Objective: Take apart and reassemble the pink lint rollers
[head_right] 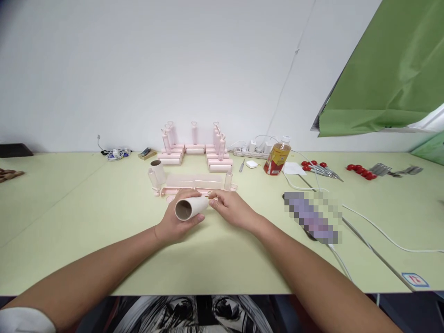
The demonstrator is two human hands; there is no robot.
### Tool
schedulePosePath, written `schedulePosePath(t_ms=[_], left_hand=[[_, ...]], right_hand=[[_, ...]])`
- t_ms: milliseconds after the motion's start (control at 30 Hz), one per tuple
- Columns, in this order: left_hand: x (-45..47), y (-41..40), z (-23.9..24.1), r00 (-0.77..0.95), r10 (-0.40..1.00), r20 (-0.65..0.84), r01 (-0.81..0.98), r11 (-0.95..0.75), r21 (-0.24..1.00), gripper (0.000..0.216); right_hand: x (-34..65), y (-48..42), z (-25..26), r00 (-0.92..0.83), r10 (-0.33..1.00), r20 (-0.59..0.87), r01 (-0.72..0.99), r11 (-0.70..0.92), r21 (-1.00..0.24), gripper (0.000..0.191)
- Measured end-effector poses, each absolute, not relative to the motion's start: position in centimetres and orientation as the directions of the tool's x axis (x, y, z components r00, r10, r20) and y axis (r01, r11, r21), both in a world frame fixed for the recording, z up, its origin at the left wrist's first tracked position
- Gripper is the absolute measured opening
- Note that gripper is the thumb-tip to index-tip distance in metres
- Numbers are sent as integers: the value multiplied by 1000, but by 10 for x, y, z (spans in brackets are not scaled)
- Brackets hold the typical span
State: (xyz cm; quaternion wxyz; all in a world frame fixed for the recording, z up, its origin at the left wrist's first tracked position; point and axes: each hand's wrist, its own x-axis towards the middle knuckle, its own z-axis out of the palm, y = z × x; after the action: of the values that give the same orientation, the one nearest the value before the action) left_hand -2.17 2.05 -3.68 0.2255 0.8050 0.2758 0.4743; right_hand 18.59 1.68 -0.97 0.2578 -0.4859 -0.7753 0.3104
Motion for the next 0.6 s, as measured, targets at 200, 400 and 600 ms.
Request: schedulePosePath(t_ms=[200,400,600], left_hand=[[-20,24,-35,408,796,447,300,-580,757,35],[-18,27,-39,529,742,413,245,-599,763,38],[-19,27,-44,552,755,354,233,-547,804,53]], right_hand=[[194,26,-18,-315,945,-93,868,246,-432,29],[186,23,-24,-403,910,-95,857,338,-390,14],[188,15,-11,-457,870,183,707,480,-519,14]])
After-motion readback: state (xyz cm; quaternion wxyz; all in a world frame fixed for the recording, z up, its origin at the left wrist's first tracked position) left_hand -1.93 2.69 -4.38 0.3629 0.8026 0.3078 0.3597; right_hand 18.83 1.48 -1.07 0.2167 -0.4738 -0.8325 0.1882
